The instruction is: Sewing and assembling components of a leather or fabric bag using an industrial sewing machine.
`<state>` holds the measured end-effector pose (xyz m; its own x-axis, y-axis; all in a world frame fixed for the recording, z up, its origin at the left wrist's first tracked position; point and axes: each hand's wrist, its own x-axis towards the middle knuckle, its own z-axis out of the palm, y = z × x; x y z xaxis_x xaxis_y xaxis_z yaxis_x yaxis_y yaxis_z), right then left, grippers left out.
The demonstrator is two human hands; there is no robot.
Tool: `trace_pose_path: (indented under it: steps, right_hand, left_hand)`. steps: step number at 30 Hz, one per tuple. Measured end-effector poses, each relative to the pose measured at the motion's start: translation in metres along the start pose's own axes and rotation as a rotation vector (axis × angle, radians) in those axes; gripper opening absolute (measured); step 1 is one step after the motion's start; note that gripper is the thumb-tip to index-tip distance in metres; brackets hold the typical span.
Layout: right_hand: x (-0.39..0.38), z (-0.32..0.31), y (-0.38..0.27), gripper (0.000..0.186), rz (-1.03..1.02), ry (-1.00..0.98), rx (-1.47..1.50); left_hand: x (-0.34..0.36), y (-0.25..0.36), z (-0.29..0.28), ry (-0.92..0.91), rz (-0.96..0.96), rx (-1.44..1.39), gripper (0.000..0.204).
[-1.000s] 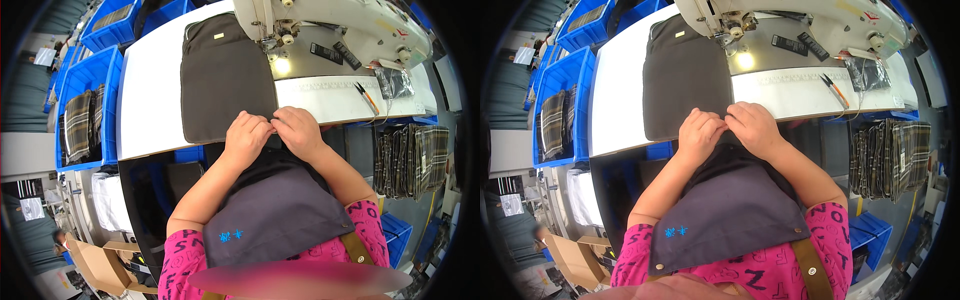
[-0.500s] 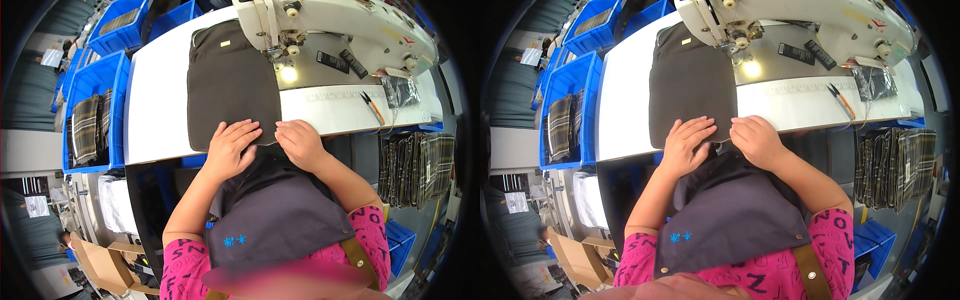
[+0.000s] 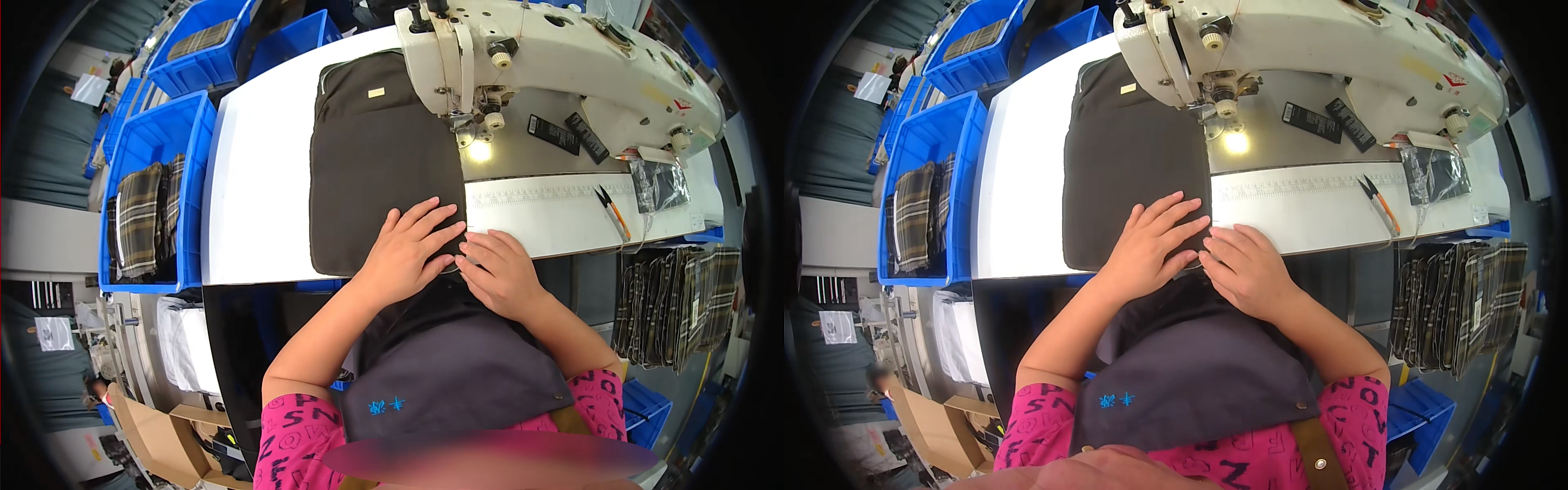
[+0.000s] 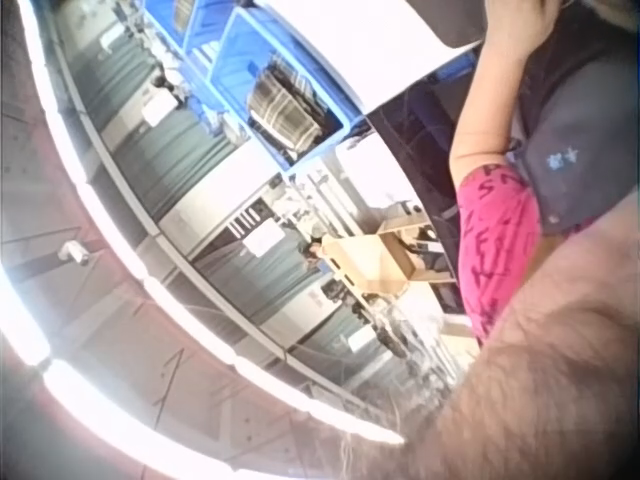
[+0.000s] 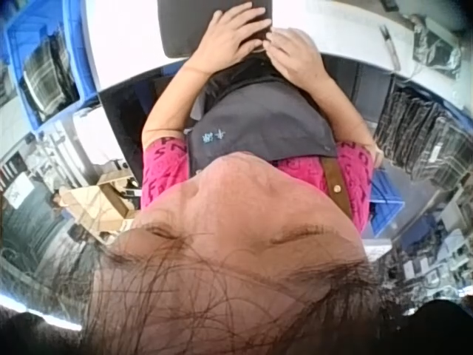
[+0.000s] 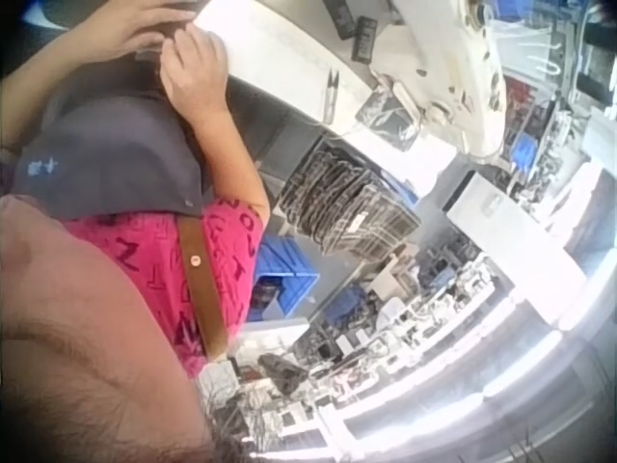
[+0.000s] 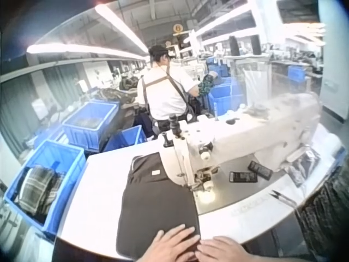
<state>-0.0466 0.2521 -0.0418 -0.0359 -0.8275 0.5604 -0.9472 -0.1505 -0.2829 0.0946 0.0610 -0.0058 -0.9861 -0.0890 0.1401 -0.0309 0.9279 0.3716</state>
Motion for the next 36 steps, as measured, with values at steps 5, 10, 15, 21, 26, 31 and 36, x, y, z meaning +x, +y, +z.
trace_pose_path:
  steps: [5,10,15,21,26,31,36]
  right_hand:
    - [0.013,-0.005,0.007,0.030,0.037,-0.027,0.006]
    - [0.029,-0.011,0.015,0.033,0.070,-0.064,0.003]
    - [0.041,-0.010,0.028,0.036,0.078,-0.077,-0.002]
    - [0.053,-0.009,0.043,0.039,0.074,-0.076,-0.053]
    - [0.062,-0.008,0.057,0.040,0.061,-0.101,-0.105]
    - [0.074,-0.007,0.071,0.041,0.051,-0.134,-0.154]
    - [0.086,-0.003,0.084,0.043,0.058,-0.163,-0.213]
  left_hand:
    - [0.015,-0.011,-0.002,0.008,-0.021,-0.053,0.050]
    - [0.030,-0.024,-0.001,0.041,-0.011,-0.034,0.050]
    - [0.046,-0.036,-0.002,0.051,-0.004,-0.054,0.050]
    - [0.063,-0.050,-0.004,0.078,0.004,-0.040,0.049]
    - [0.079,-0.062,-0.004,0.081,0.000,-0.061,0.048]
    - [0.095,-0.073,-0.005,0.094,-0.029,-0.062,0.044]
    - [0.108,-0.085,-0.007,0.119,-0.043,-0.061,0.041]
